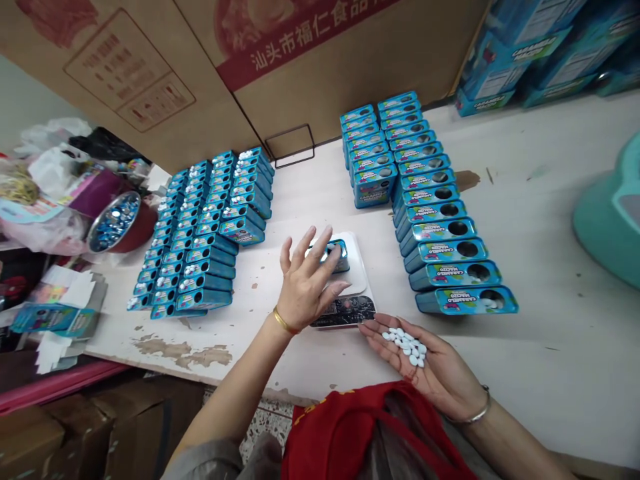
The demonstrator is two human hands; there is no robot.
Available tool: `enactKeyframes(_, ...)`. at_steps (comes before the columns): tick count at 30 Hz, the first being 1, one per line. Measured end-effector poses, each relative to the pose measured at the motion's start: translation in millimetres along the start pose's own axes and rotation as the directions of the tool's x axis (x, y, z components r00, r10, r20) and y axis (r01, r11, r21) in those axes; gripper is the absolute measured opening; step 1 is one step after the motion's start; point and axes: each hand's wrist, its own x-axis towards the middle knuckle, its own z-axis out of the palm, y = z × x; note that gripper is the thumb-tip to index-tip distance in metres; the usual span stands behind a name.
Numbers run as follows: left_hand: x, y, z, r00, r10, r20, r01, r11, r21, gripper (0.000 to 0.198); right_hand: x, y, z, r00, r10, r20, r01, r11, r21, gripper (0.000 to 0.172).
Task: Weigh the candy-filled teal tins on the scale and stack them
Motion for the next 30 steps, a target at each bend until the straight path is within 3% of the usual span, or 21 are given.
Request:
enactKeyframes(3, -2, 21, -2.5, 1.0, 0.014, -0.009, -0.015, 0.986, -0.168, 0.028, 0, -1, 0, 1.0, 0.02, 0.024, -0.021, 1.0, 0.02, 0.03)
enactKeyframes(7, -22, 67, 11.0, 0.962, 0.137, 0.236, -0.066, 0.956, -0.285, 0.029, -1, 0, -3, 1.0, -0.008, 0.0, 0.008, 0.997, 0.078, 0.028)
enactKeyframes(11, -43, 96, 33.2, 0.912, 0.132, 0.39, -0.022, 0.962, -0.274, 0.025, -2, 5, -12, 1.0, 0.023, -0.019, -0.021, 0.993, 0.115, 0.028)
enactKeyframes(17, -51, 99, 38.9, 0.913, 0.174, 0.369, -0.042, 0.94, -0.339, 0.025, -3, 11, -24, 0.998, 0.051, 0.022, -0.053, 0.991, 0.119, 0.026)
enactKeyframes(25, -54, 98, 33.5, 0.926, 0.147, 0.348, -0.029, 0.946, -0.323, 0.022, -2, 15, -18, 0.999, 0.033, -0.006, -0.033, 0.995, 0.099, 0.022)
enactKeyframes(30, -44, 81, 21.9, 0.979, 0.086, 0.185, -0.012, 0.928, -0.372, 0.018, -3, 12, -10, 1.0, -0.005, 0.011, 0.004, 0.997, 0.08, 0.023)
